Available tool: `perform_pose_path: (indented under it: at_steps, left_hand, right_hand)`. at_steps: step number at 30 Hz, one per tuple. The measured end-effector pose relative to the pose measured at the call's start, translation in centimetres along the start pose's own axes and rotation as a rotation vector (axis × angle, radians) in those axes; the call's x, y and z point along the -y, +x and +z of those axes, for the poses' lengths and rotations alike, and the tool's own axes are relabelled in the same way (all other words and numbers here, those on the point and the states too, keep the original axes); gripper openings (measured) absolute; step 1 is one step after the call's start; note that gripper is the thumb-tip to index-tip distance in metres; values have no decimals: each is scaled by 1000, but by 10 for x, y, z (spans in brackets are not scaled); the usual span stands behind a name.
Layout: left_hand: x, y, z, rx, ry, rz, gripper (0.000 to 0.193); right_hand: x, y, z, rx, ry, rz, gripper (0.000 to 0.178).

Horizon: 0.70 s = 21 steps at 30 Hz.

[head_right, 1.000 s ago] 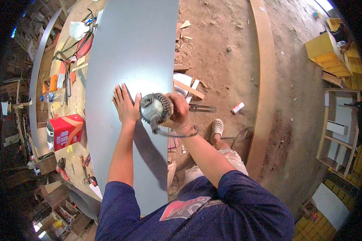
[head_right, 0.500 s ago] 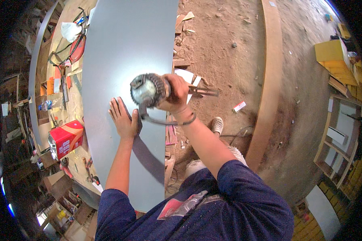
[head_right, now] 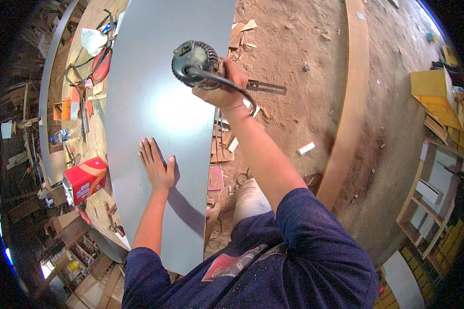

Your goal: The person trims the edges of a grey panel using a wood router. They guide the router along the perimeter of the panel on a workbench and occasionally handle a heat gun.

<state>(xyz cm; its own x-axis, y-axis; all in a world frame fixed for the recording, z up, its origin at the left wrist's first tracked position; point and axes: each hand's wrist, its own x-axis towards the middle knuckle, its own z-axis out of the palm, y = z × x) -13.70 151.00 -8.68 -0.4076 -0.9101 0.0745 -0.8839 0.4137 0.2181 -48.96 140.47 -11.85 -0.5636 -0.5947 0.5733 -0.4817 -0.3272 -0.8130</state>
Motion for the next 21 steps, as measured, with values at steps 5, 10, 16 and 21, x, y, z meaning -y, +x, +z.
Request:
perform_pose_path:
  at_steps: [5,10,16,21]
  left_hand:
    - [1,-2,-3,26,-18,-23,93]
    - [-1,5,-3,45,-14,-12,95]
    - [3,4,-5,72,-16,-19,96]
    - [2,10,-6,106,13,-20,98]
  right_hand:
    - [24,40,4,48,127,86,39]
    - [-3,66,2,54,43,65,44]
    - [-23,107,20,29,113,56,41]
    - [-61,136,21,85,97,31,48]
